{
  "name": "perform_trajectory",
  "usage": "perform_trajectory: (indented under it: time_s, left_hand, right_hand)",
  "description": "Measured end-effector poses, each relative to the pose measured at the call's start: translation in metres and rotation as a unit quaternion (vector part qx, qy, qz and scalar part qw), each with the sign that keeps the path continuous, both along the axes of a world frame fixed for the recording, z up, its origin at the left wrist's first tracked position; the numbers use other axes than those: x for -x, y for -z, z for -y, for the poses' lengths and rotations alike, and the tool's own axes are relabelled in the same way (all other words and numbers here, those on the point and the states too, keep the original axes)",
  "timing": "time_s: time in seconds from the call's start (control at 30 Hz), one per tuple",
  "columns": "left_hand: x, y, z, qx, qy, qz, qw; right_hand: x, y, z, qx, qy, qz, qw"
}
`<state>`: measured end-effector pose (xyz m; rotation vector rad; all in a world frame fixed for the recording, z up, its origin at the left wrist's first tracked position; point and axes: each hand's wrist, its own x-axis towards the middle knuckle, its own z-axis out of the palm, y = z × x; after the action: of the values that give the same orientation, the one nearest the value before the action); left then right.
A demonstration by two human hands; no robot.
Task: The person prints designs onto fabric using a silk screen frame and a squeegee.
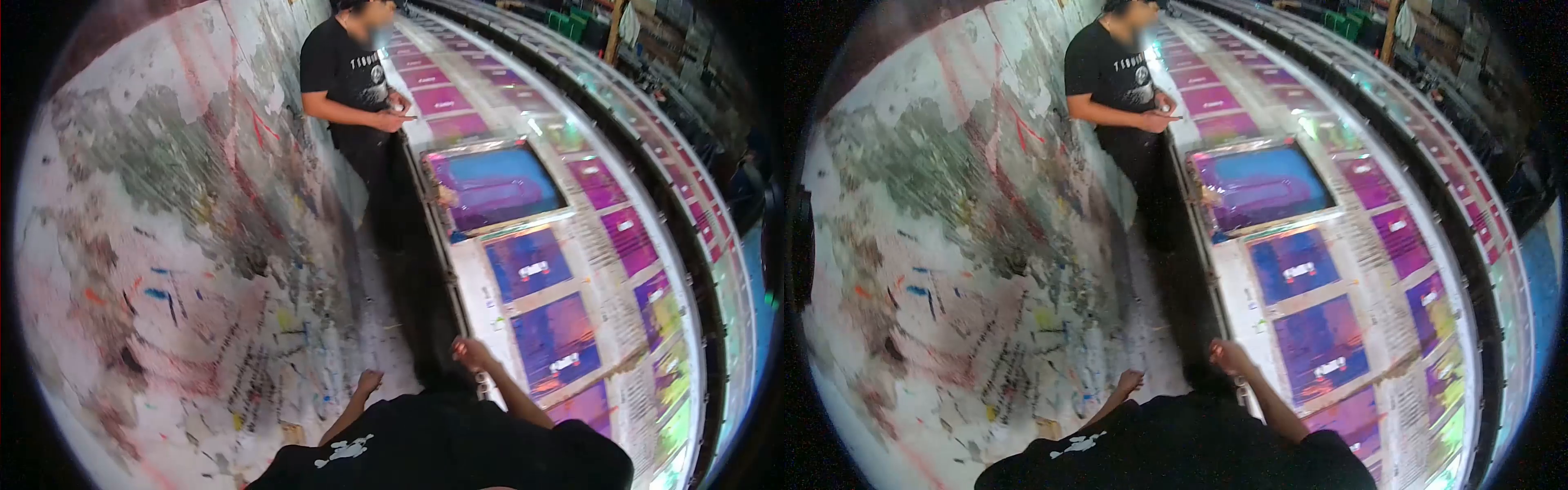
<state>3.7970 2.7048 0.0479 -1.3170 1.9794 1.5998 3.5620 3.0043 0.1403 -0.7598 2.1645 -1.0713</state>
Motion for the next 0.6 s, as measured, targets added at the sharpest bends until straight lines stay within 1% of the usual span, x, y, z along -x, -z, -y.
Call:
perform_trajectory:
  time_s: [0.03,0.1,0.17,0.2,0.23,0.27,0.3,0.33,0.37,0.4,0.43,0.47,0.5,0.53,0.57,0.6]
  left_hand:
    - [0.008,-0.006,0.012,0.003,-0.022,-0.013,1.000]
    - [0.019,-0.019,0.033,-0.062,-0.079,-0.001,0.995]
    - [0.019,-0.005,0.054,-0.054,-0.039,0.024,0.998]
    - [0.018,-0.001,0.066,-0.067,-0.025,-0.022,0.997]
    - [0.020,0.000,0.083,-0.082,-0.005,-0.066,0.994]
    - [0.025,-0.005,0.115,-0.218,-0.051,-0.049,0.973]
    - [0.021,0.022,0.147,-0.339,-0.053,-0.234,0.910]
    - [0.013,0.059,0.193,-0.028,0.169,-0.128,0.977]
    - [0.034,0.053,0.183,-0.045,0.159,-0.084,0.983]
    - [0.070,0.014,0.161,-0.060,0.149,-0.040,0.986]
    - [0.107,-0.032,0.137,-0.075,0.139,0.004,0.987]
    - [0.133,-0.035,0.122,-0.035,0.151,-0.033,0.987]
    - [0.153,-0.051,0.107,-0.021,0.141,-0.011,0.990]
    - [0.186,-0.068,0.089,-0.002,0.129,-0.004,0.992]
    - [0.226,-0.090,0.073,0.004,0.140,-0.004,0.990]
    - [0.248,-0.117,0.049,0.033,0.259,0.043,0.964]
  right_hand:
    - [0.019,-0.008,0.013,0.017,0.009,0.012,1.000]
    - [0.047,-0.036,0.041,-0.023,0.017,0.010,1.000]
    - [0.063,-0.035,0.060,0.037,0.065,-0.049,0.996]
    - [0.066,-0.041,0.065,0.019,0.102,-0.132,0.986]
    - [0.071,-0.043,0.065,-0.005,0.134,-0.118,0.984]
    - [0.079,-0.031,0.061,-0.089,0.115,-0.092,0.985]
    - [0.086,-0.011,0.054,-0.145,0.075,-0.089,0.983]
    - [0.088,0.047,0.051,-0.269,0.066,-0.058,0.959]
    - [0.078,0.031,0.034,-0.287,0.052,0.013,0.956]
    - [0.064,-0.002,0.024,-0.276,0.062,0.080,0.956]
    - [0.055,-0.015,0.019,-0.268,0.086,0.128,0.951]
    - [0.044,-0.024,0.013,-0.256,0.114,0.166,0.946]
    - [0.029,-0.031,0.008,-0.234,0.143,0.198,0.941]
    - [0.019,-0.035,0.007,-0.209,0.171,0.219,0.938]
    - [0.000,-0.031,0.007,-0.171,0.189,0.227,0.940]
    - [-0.019,-0.027,0.007,-0.133,0.206,0.236,0.940]
